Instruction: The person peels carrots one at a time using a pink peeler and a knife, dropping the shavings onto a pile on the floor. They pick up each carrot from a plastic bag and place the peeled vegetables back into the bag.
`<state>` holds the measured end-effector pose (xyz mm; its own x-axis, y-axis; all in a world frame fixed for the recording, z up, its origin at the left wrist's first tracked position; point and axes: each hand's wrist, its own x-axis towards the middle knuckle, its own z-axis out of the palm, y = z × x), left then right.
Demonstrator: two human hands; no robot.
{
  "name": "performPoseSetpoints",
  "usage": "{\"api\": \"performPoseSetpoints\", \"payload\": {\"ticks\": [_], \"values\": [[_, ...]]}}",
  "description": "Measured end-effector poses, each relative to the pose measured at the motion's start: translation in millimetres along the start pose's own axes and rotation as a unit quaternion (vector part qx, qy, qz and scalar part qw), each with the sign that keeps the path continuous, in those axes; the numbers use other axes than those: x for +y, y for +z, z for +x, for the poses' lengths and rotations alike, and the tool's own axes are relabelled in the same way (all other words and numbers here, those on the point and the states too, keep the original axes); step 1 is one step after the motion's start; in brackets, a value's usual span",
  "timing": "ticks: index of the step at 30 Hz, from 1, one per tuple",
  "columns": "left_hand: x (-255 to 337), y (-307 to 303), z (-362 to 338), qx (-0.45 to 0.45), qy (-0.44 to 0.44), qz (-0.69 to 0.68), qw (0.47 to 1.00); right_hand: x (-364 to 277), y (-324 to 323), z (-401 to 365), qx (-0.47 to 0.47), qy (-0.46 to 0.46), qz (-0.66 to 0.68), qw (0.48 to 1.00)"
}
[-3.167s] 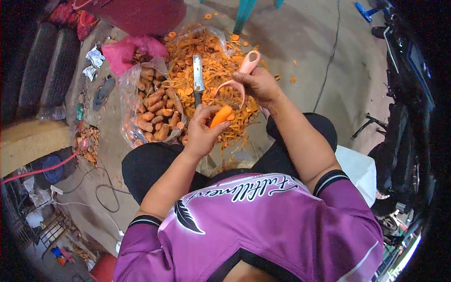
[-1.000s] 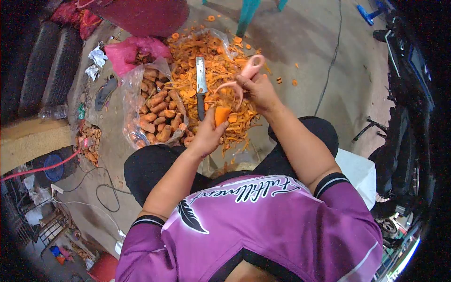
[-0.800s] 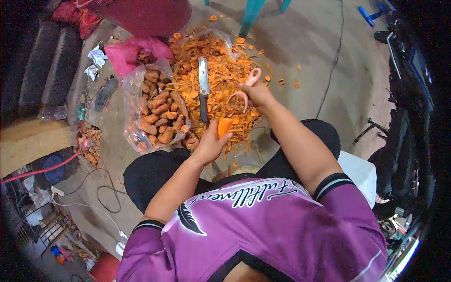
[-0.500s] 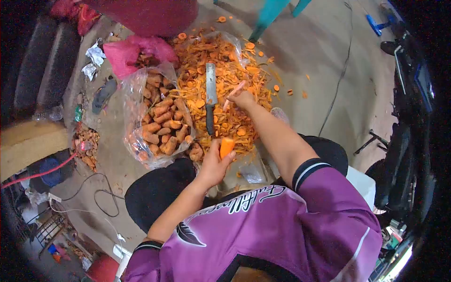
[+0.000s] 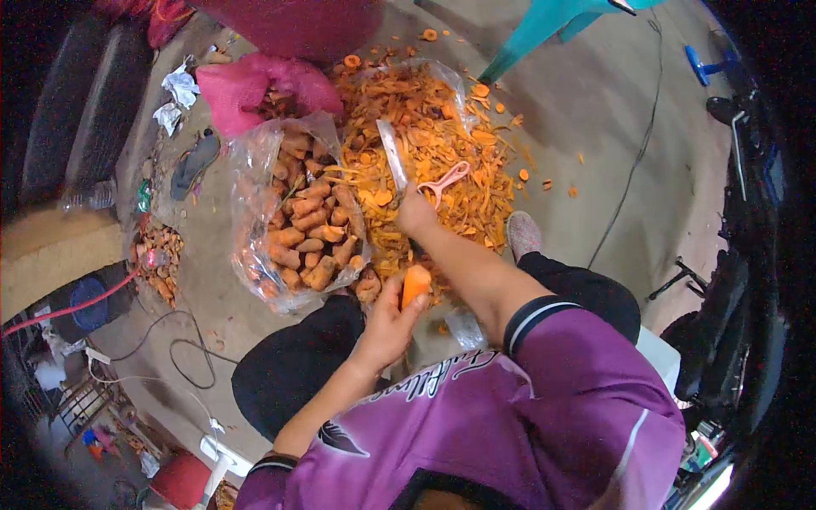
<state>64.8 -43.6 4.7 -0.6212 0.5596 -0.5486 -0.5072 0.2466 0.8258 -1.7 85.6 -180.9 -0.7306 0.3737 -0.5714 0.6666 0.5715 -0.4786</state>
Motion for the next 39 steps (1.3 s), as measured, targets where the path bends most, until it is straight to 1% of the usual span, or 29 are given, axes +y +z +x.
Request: {"api": "performPoseSetpoints", "payload": {"ticks": [1,2,4,5,6,8,9,11,12,13,14,16,18,19,22,23,26,28,32,34,37,39], "values": [[1.6,-0.3,-0.4,-0.008,0.02,0.005,1.0,-1.2,-6.8,-5.9,-0.012,-0.026,-0.025,0.999],[5.8,0.7,-1.3,-0.012,0.005,-0.035,0.999,-3.8,-16.1,-9.4,-0.038,-0.011,0.07,0.997],[17.4,5.6,-5.8,-0.024,-0.024,-0.115,0.993,-13.2,-45.9,-22.2,-0.088,0.02,0.258,0.962],[20.9,7.6,-7.2,-0.037,-0.007,-0.137,0.99,-15.2,-67.7,-28.7,-0.186,0.075,0.344,0.917],[26.4,9.8,-9.7,-0.049,0.012,-0.108,0.993,2.0,-71.7,-19.1,-0.279,0.11,0.429,0.852],[37.5,16.5,-15.7,-0.074,0.05,-0.049,0.995,4.5,-117.0,-45.5,-0.329,0.102,0.489,0.801],[35.7,21.9,-17.1,-0.071,0.066,-0.063,0.993,1.2,-142.6,-66.5,-0.317,0.074,0.506,0.799],[38.0,29.0,-21.8,-0.074,0.084,-0.007,0.994,-6.0,-183.7,-117.8,-0.296,0.02,0.539,0.788],[38.5,32.3,-24.1,-0.076,0.094,0.022,0.992,-6.4,-197.2,-137.3,-0.287,0.026,0.509,0.811],[35.9,36.0,-25.4,-0.089,0.104,-0.006,0.99,-6.2,-208.5,-154.4,-0.279,0.033,0.477,0.833],[38.2,39.9,-28.8,-0.091,0.118,0.01,0.989,-5.1,-215.9,-170.1,-0.271,0.04,0.446,0.852],[44.8,48.9,-34.4,-0.094,0.145,0.04,0.984,1.7,-222.6,-195.5,-0.219,-0.009,0.386,0.896],[38.9,52.9,-34.4,-0.104,0.145,0.062,0.982,9.8,-224.0,-210.2,-0.174,-0.054,0.308,0.934],[37.2,54.4,-35.3,-0.107,0.143,0.074,0.981,17.2,-220.3,-213.8,-0.151,-0.048,0.293,0.943],[46.1,60.8,-37.6,-0.135,0.126,0.13,0.974,18.7,-227.6,-230.1,-0.116,-0.143,0.154,0.971],[44.9,62.2,-36.0,-0.136,0.135,0.127,0.973,10.5,-233.7,-236.9,-0.122,-0.106,0.158,0.974],[37.5,65.8,-32.1,-0.14,0.152,0.134,0.969,26.9,-221.5,-229.6,-0.134,-0.161,0.182,0.961],[35.3,65.7,-29.4,-0.138,0.155,0.162,0.965,31.1,-218.2,-225.6,-0.135,-0.161,0.178,0.961],[42.6,66.2,-30.4,-0.134,0.122,0.158,0.971,30.7,-216.4,-221.5,-0.146,-0.147,0.19,0.96],[45.9,64.3,-29.8,-0.141,0.109,0.151,0.972,28.9,-216.3,-220.5,-0.143,-0.156,0.203,0.956],[47.3,61.4,-28.1,-0.146,0.091,0.177,0.969,30.1,-213.9,-218.3,-0.146,-0.16,0.216,0.952],[50.0,60.0,-27.4,-0.148,0.105,0.217,0.959,29.4,-214.9,-218.2,-0.162,-0.151,0.212,0.952]]}}
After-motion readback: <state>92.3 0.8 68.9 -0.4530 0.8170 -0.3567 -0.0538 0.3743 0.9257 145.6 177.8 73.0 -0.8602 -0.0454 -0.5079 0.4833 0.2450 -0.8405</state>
